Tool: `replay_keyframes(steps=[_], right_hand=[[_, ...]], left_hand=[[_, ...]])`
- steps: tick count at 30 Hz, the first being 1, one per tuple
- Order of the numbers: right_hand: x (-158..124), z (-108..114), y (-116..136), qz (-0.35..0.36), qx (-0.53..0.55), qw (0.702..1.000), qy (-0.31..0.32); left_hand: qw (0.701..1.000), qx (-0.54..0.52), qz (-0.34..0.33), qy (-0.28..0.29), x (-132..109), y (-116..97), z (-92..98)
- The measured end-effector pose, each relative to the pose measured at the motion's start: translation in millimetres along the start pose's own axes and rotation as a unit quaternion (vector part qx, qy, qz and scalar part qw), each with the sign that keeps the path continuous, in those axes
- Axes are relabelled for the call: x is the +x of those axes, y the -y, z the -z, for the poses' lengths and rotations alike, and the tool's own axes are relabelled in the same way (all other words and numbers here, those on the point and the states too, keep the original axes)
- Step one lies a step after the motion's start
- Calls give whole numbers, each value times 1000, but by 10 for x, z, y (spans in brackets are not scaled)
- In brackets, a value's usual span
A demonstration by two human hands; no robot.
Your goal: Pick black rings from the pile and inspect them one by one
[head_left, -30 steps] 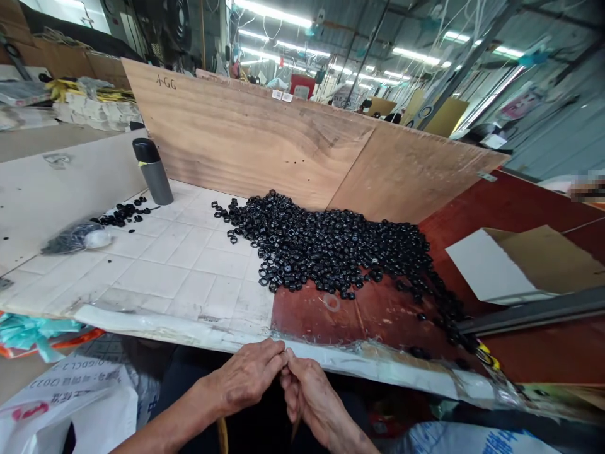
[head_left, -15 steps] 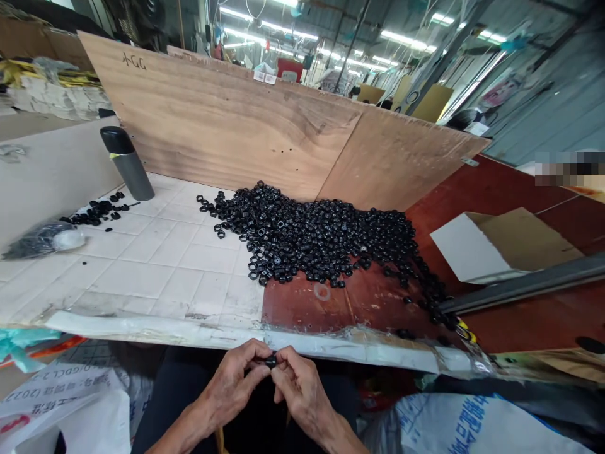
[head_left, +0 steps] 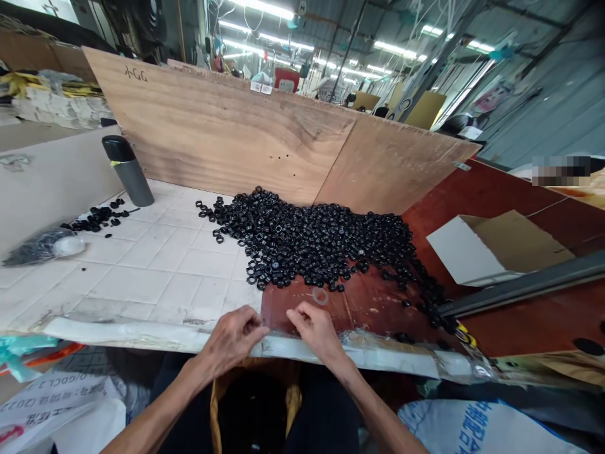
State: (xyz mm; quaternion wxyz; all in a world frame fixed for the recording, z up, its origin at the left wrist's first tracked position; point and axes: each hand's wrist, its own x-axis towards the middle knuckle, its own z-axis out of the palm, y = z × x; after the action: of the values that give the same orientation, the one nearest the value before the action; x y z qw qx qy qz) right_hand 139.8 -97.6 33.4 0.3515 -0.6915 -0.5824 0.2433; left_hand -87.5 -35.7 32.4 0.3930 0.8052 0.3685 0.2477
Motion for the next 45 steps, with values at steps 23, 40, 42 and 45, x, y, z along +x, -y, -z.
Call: replay_keyframes(steps=[23,40,42,45], right_hand=[[682,-385,-435,71,81,981,-164],[643,-342,-334,129,209,968,-45],[627,-318,-312,127,222,966,-38],[613,-320,-302,110,238,964,-38]], left_hand=[[980,54,29,-191,748,398,-417],[983,-149,-54,-92,829,354,-377],[979,-179,-55,-83,826,347,-366],[978,-189,-47,-70,810,350,-362]])
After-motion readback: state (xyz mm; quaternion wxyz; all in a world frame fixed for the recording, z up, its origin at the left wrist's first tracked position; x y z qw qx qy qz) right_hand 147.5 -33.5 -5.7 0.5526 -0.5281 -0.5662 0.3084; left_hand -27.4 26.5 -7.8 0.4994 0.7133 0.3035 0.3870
